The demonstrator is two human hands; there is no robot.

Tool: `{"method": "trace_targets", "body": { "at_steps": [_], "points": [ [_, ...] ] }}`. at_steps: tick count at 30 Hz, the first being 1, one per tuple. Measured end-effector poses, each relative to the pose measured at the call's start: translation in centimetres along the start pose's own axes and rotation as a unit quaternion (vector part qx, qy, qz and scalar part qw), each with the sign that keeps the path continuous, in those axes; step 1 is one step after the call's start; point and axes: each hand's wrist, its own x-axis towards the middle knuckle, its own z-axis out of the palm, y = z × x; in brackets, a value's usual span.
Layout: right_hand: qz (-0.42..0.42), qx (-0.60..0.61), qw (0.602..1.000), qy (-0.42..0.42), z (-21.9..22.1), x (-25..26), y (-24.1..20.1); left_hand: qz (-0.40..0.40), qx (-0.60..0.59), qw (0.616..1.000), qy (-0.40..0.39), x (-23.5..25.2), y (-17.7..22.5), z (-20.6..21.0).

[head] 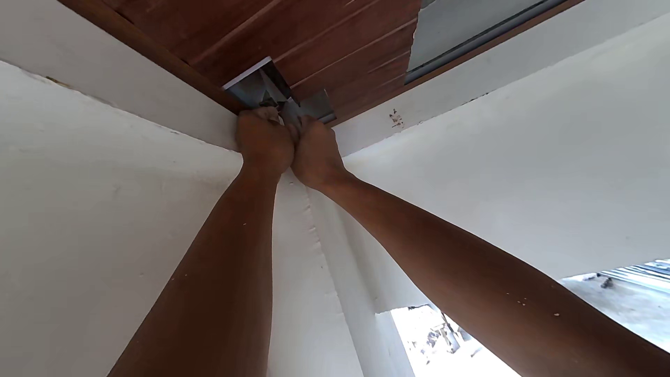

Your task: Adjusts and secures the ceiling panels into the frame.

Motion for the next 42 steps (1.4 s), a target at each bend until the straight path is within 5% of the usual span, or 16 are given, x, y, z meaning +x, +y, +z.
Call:
{"method": "trace_targets", "body": {
  "at_steps": [42],
  "points": [
    [-0.022,-0.004,0.999,-0.037,-0.68,-0.01,0.6,0.028,0.023,0.999,0.011,-0.34,-0.25,0.08]
  ]
}}
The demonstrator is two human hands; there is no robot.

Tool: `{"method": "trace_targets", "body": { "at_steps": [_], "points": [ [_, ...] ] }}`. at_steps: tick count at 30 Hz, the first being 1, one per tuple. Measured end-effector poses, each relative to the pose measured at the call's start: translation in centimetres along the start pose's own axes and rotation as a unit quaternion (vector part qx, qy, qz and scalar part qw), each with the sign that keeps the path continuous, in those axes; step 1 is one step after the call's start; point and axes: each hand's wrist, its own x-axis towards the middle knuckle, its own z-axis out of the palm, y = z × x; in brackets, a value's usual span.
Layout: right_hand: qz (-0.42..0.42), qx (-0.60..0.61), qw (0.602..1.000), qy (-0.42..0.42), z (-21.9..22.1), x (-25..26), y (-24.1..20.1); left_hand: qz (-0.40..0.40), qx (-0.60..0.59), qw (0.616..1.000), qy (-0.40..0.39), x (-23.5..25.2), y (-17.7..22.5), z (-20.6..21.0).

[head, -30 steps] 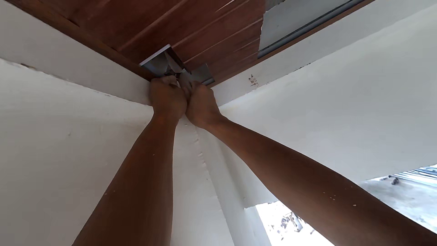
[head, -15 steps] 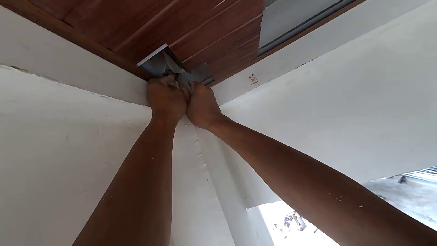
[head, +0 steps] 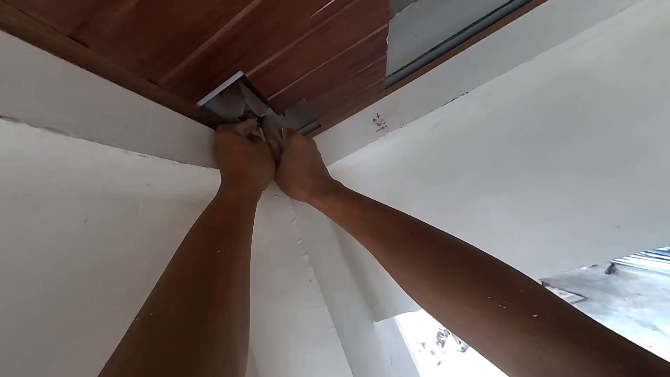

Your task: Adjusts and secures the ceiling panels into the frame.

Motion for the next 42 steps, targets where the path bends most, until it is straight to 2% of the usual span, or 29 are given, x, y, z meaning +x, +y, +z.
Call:
{"method": "trace_targets", "body": {
  "at_steps": [18,42],
  "points": [
    [0.008,0.025,1.0,0.001,0.45,-0.12,0.23,-0.01,-0.043,0.999,-0.025,0.21,-0.34,-0.33],
    [0.014,0.018,1.0,-0.019,0.1,0.05,-0.01,0.033,0.019,0.999,0.011,0.13,-0.91,0.09]
  ]
}}
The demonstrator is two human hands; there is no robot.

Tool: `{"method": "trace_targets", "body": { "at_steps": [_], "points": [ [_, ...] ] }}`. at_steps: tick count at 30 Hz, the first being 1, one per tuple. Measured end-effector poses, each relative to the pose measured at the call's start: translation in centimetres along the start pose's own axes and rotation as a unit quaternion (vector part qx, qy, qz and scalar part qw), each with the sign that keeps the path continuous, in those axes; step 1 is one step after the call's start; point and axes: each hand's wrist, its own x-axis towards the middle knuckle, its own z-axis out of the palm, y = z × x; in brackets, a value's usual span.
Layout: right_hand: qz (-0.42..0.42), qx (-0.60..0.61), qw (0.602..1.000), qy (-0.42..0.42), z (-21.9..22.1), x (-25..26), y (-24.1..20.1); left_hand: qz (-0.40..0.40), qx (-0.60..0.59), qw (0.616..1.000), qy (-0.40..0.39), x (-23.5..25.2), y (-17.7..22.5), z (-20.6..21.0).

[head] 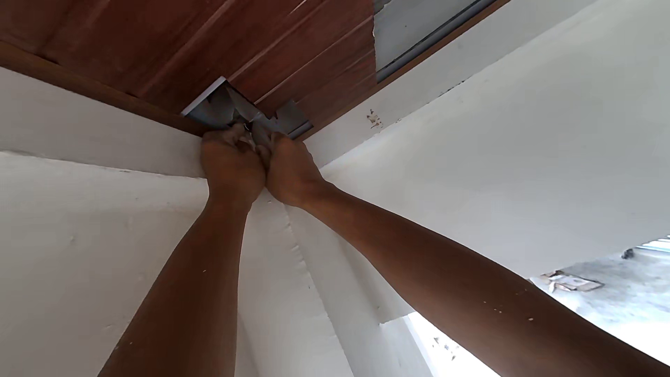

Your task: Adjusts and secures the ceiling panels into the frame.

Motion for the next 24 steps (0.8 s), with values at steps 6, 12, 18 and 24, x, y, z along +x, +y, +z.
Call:
{"method": "trace_targets", "body": {
  "at_steps": [6,12,18,24],
  "points": [
    [-0.008,-0.013,1.0,-0.007,-0.28,0.03,0.17,-0.004,0.001,1.0,0.001,-0.05,0.17,0.01],
    [0.008,-0.013,1.0,-0.002,0.22,-0.33,0.09,0.0,0.008,1.0,0.001,-0.12,0.31,-0.06],
    [-0.002,-0.023,1.0,0.0,0.12,-0.21,-0.05,0.009,0.008,1.0,-0.002,-0.18,0.41,-0.07],
    [0.004,-0.022,1.0,-0.009,-0.17,-0.21,-0.07,0.004,0.005,1.0,-0.008,-0.03,0.08,-0.01]
  ]
}}
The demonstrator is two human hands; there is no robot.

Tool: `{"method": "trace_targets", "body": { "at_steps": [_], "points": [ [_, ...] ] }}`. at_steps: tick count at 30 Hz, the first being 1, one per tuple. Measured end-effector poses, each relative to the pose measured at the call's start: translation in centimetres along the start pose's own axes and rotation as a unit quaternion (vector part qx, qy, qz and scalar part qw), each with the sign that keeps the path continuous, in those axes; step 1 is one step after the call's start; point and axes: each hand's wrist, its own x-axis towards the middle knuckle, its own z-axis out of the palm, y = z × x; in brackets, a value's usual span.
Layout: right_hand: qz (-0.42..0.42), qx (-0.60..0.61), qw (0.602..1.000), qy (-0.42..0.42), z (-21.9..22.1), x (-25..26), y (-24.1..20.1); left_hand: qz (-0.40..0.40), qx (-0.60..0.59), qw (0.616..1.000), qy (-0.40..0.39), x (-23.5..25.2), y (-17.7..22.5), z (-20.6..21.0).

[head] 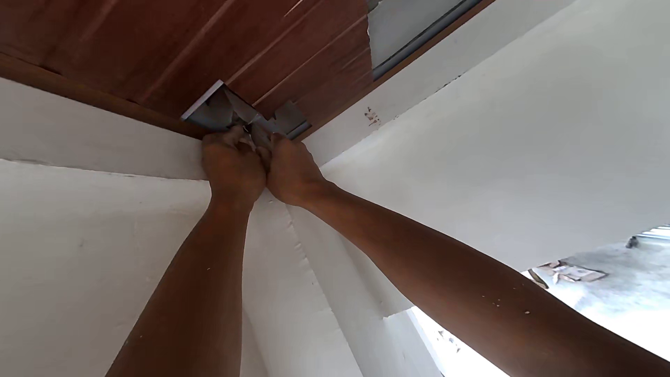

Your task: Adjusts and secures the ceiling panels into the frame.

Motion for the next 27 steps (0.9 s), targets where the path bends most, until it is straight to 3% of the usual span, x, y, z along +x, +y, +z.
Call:
{"method": "trace_targets", "body": {
  "at_steps": [27],
  "points": [
    [-0.001,-0.017,1.0,-0.002,0.19,-0.38,0.1,-0.006,0.009,1.0,0.002,-0.09,0.34,0.04]
  ]
}}
